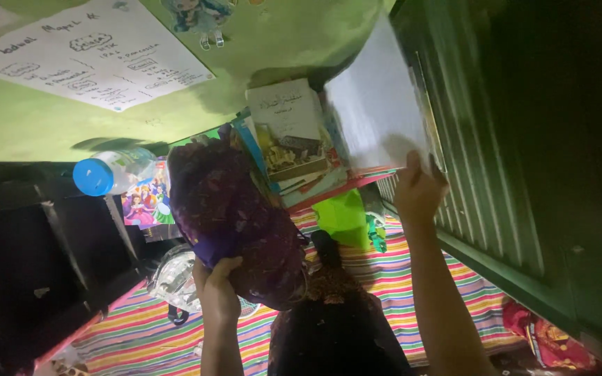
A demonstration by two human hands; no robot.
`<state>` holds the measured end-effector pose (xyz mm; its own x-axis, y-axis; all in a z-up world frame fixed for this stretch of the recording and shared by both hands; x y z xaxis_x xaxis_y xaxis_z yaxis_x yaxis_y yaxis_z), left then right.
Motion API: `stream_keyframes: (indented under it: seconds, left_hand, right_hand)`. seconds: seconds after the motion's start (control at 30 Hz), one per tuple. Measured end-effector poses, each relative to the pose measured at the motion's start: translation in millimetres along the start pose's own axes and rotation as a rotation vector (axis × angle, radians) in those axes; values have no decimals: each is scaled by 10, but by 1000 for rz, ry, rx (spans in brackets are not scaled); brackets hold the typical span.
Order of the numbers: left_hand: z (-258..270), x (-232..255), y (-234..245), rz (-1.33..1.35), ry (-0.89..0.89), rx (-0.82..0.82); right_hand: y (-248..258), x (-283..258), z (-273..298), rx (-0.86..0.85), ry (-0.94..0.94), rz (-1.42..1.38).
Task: Organizing various household items including packing books, checking bags, and hanging a purse on the wall.
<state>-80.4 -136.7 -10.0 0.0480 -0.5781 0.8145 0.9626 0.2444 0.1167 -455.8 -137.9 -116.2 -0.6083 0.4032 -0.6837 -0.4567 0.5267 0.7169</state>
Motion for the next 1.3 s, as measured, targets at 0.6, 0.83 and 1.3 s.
stream_keyframes:
  seconds: [0.6, 0.83, 1.3]
  left_hand:
    - [32, -24, 56, 14, 65, 26]
    - [26, -110, 78, -21, 53, 41]
    - [59, -16, 160, 36, 263, 60]
  right_hand:
    - [-1542, 59, 903, -224, 143, -237]
    - [-2871, 435, -111, -647, 15, 24]
    - [-2738, -100, -104, -663, -517, -356]
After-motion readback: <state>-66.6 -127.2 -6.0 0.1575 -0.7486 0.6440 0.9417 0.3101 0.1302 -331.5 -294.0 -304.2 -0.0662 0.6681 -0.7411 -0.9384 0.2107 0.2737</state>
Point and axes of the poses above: each hand's wrist, its own z-axis away from the middle knuckle, its own y-axis out of the back of the hand, x = y × z, the point moved 1 cm from there along -z, towards the middle knuckle, and after that the axes turned 5 degrees about -z, right-handed, at the moved point
